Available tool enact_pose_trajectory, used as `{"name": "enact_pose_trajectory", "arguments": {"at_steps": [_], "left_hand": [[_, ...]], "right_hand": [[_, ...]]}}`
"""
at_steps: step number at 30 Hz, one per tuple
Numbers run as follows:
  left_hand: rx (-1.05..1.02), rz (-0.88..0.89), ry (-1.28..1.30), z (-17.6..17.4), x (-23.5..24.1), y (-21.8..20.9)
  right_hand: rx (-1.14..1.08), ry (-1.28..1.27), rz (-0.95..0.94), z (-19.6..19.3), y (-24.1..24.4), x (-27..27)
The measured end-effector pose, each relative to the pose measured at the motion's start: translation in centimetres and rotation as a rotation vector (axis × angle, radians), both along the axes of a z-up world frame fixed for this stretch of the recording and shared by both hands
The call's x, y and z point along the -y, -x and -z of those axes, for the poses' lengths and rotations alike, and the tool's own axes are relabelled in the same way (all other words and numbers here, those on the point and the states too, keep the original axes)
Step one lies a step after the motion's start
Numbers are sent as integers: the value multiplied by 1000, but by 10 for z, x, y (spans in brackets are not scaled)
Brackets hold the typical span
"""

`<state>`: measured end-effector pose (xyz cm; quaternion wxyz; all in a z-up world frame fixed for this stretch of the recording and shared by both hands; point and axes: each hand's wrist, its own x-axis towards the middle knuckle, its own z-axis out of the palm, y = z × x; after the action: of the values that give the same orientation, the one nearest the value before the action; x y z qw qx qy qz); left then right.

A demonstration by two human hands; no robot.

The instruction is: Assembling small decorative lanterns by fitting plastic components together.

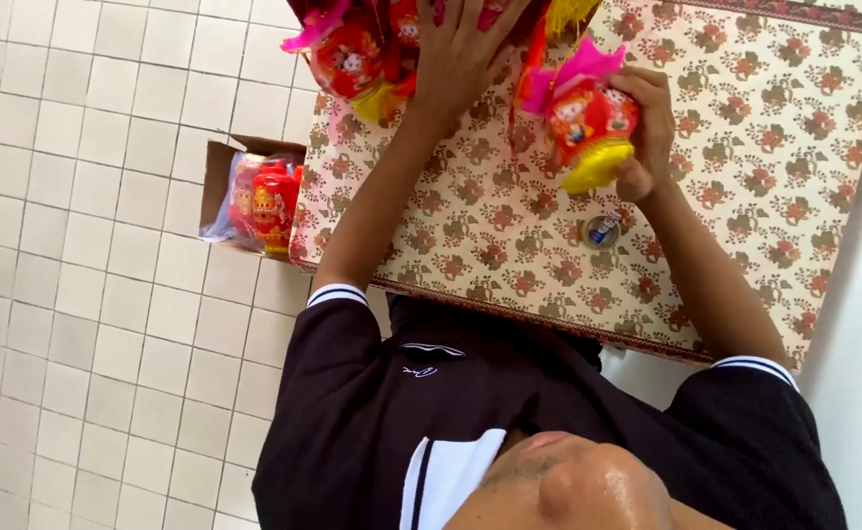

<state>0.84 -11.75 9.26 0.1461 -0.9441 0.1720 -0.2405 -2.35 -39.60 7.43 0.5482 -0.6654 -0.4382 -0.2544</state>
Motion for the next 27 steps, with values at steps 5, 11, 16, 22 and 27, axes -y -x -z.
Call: {"name": "enact_pose_trajectory", "arguments": {"at_steps": [5,11,16,22,27], "left_hand": [[-136,63,59,-25,7,14],[-2,159,170,30,0,15],[279,169,392,64,-9,13],[285,189,337,60,-4,26],[287,15,430,63,-1,29]], "right_hand": [[-245,-192,-256,-9,8,10],[-534,-373,-531,2,-1,28],[-507,-337,-427,3,3,24],[-756,-436,-513,9,11,19],[-907,-551,-596,12,18,19]]}}
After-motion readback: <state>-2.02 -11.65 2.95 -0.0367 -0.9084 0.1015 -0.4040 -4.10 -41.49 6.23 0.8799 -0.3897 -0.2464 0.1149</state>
